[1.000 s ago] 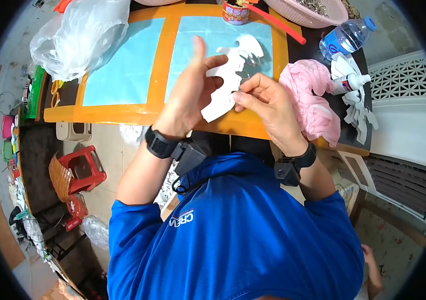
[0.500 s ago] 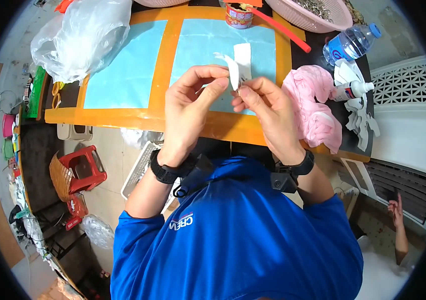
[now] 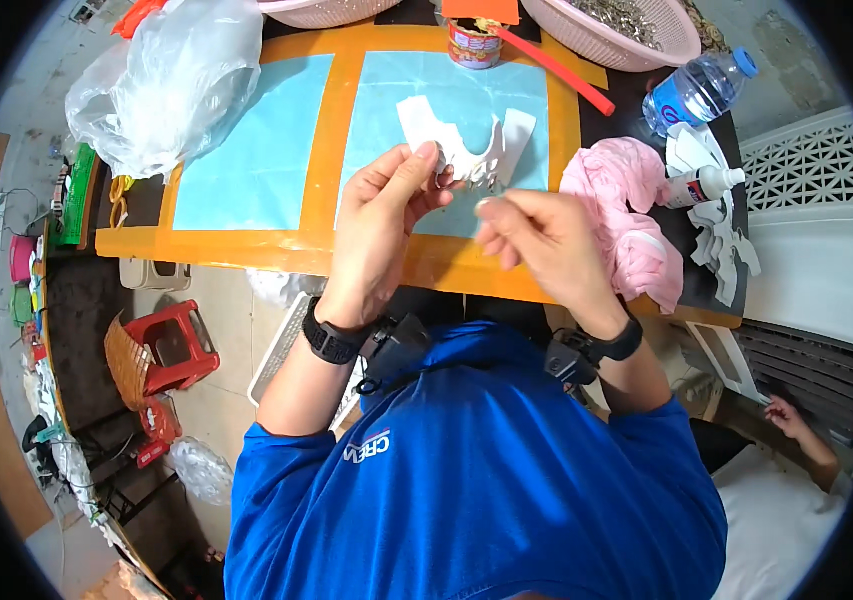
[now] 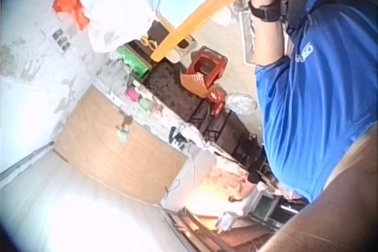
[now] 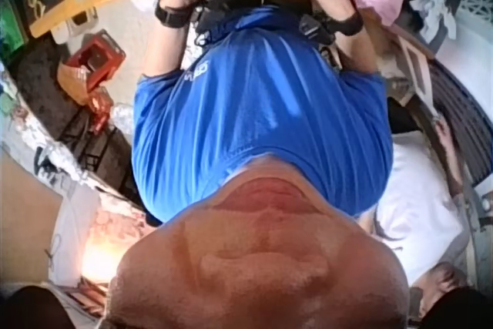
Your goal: Assembling and cleaning decorative elements on a white shoe upper component.
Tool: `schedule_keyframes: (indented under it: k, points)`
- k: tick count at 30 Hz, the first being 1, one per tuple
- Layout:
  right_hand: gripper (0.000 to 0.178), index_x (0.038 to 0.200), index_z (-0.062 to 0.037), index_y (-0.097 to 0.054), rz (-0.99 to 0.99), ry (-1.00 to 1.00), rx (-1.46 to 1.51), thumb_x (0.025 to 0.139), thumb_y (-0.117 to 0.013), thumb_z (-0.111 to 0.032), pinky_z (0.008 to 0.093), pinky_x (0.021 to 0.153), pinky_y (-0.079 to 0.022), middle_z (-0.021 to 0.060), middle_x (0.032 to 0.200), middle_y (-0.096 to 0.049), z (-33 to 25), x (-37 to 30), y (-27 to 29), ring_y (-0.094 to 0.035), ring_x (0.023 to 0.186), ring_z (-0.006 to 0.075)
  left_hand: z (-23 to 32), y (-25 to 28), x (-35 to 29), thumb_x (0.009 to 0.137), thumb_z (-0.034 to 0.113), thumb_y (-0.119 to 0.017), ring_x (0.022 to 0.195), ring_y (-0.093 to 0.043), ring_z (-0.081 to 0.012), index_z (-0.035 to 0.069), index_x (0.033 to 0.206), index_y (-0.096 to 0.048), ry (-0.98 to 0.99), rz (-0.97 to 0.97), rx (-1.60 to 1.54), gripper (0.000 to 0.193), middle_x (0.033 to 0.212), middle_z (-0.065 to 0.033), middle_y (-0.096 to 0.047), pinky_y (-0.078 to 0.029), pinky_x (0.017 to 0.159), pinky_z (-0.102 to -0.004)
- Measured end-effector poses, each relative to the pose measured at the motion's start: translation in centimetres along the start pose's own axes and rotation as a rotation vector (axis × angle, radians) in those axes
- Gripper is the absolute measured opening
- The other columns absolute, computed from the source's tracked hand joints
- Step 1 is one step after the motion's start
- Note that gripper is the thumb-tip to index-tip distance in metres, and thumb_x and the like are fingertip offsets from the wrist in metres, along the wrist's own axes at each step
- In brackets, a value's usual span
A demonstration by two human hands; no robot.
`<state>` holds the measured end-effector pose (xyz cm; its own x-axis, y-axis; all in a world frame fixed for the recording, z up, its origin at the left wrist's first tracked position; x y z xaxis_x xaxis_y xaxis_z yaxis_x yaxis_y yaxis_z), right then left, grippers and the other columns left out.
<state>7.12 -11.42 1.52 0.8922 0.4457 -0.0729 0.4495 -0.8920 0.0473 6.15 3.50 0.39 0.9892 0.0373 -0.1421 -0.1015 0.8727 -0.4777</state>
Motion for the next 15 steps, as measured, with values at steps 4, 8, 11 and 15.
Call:
schedule_keyframes:
  k: [4,8,11,15]
  points:
    - [0.012,0.093,-0.0035,-0.066,0.273,0.654,-0.472,0.086,-0.072,-0.011,0.0246,0.067,-0.046,0.0005,0.076,-0.060,-7.4,-0.7,2.4,-0.057,0.074,0.0073,0.3,-0.5,0.0,0.096,0.019,-0.062,0.078,-0.061,-0.0077,0.002,0.102,-0.067,0.042,0.007,0.104,0.019,0.086,-0.0023,-0.068,-0.049,0.072,-0.0225]
    - [0.019,0.100,-0.0044,-0.065,0.141,0.545,-0.375,0.082,-0.073,-0.006,0.0258,0.073,-0.047,0.0034,0.092,-0.063,-6.9,1.7,2.1,-0.060,0.083,0.0100,1.5,-1.6,0.4,0.093,0.011,-0.065,0.078,-0.063,-0.0090,0.001,0.115,-0.058,-0.102,-0.052,0.147,0.025,0.085,-0.0057,-0.068,-0.049,0.070,-0.0222]
    - [0.021,0.101,-0.0040,-0.065,0.147,0.464,-0.182,0.082,-0.073,-0.004,0.0256,0.071,-0.047,0.0045,0.098,-0.062,-6.0,2.3,2.2,-0.060,0.083,0.0099,2.4,-1.6,0.2,0.092,0.005,-0.065,0.077,-0.064,-0.0109,0.000,0.121,-0.050,-0.131,-0.062,0.168,0.033,0.085,-0.0085,-0.068,-0.048,0.068,-0.0222]
    - [0.018,0.099,-0.0037,-0.067,0.179,0.542,-0.238,0.081,-0.073,-0.003,0.0250,0.070,-0.046,0.0048,0.093,-0.059,-6.7,2.2,1.8,-0.059,0.082,0.0121,3.2,-1.3,-0.2,0.093,0.004,-0.063,0.078,-0.065,-0.0132,0.000,0.118,-0.049,-0.273,-0.048,0.145,0.029,0.089,-0.0084,-0.067,-0.049,0.069,-0.0235]
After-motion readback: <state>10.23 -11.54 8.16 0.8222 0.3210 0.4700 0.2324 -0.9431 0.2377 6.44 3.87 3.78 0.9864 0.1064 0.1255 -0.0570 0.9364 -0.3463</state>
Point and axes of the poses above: each hand's wrist, its own x-axis towards the middle knuckle, its own y-axis out of the back of the hand, z = x × y, the point moved 9 cm from there along x, towards the middle knuckle
